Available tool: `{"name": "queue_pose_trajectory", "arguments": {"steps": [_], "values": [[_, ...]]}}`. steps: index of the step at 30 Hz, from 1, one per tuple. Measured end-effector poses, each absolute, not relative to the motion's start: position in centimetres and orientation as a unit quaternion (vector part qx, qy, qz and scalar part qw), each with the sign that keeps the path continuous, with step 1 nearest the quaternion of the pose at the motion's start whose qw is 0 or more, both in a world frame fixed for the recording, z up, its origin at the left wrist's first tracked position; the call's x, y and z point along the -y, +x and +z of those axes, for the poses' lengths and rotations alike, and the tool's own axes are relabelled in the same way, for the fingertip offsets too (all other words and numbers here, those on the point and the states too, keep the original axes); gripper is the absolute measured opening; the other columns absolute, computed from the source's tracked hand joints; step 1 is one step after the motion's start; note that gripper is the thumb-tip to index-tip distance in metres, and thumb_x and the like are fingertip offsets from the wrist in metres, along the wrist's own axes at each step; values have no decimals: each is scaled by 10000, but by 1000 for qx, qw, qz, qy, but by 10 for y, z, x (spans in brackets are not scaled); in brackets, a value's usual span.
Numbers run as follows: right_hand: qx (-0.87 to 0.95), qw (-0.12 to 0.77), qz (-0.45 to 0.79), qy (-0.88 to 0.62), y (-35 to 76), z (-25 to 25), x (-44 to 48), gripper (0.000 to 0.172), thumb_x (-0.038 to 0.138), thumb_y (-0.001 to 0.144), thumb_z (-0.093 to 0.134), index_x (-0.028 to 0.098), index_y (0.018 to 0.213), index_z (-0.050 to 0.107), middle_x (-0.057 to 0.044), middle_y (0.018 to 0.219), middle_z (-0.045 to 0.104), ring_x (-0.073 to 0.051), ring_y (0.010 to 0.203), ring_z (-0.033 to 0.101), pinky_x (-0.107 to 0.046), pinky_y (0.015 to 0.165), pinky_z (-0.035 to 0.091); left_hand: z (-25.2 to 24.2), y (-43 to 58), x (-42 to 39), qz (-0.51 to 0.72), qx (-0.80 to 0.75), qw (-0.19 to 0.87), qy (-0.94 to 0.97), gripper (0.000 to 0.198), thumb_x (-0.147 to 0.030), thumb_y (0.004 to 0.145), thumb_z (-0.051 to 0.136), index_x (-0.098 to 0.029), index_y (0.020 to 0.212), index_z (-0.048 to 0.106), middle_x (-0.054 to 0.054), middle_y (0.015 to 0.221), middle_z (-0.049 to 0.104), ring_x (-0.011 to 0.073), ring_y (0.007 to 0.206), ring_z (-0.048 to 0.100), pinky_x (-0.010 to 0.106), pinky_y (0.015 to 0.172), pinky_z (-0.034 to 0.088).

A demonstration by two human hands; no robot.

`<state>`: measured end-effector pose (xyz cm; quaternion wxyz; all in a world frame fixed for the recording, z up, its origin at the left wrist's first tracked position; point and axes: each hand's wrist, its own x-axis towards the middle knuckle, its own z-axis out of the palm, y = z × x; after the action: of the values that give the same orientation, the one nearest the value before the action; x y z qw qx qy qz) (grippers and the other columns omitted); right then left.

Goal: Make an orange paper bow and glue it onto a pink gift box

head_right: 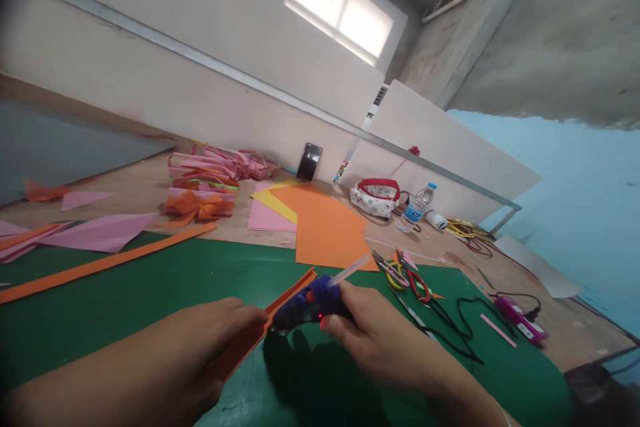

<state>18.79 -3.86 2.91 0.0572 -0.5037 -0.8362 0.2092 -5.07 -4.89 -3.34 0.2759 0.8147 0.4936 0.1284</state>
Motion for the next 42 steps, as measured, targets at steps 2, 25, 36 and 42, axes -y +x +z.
{"name": "queue_pose_trajectory", "arguments": {"steps": [2,25,36,42], "values": [[837,56,211,-502,187,30,39,193,291,901,415,183,984,551,-57,947,627,-192,842,558,-295,734,423,-29,-51,50,144,-495,277,811,310,-120,648,511,-286,892,604,16,879,651,196,773,608,279,671,440],[820,44,189,-539,190,36,20,200,295,883,414,156,946,543,-60,848,597,-191,770,538,-305,675,416,-1,-66,53,97,-427,348,829,384,-211,603,609,-361,954,647,-9,888,734,231,777,679,281,627,461],[852,31,254,-456,169,37,44,185,297,919,427,172,950,560,-48,947,627,-179,850,564,-269,728,450,6,-65,53,40,-481,297,824,446,-138,477,570,-367,856,628,-35,759,708,254,684,667,283,496,382],[853,8,271,-447,161,40,54,212,317,933,442,188,1040,572,-36,994,638,-172,885,572,-231,729,457,11,-66,51,15,-467,349,812,458,-101,459,603,-340,849,627,-77,668,672,187,605,636,229,465,347]]}}
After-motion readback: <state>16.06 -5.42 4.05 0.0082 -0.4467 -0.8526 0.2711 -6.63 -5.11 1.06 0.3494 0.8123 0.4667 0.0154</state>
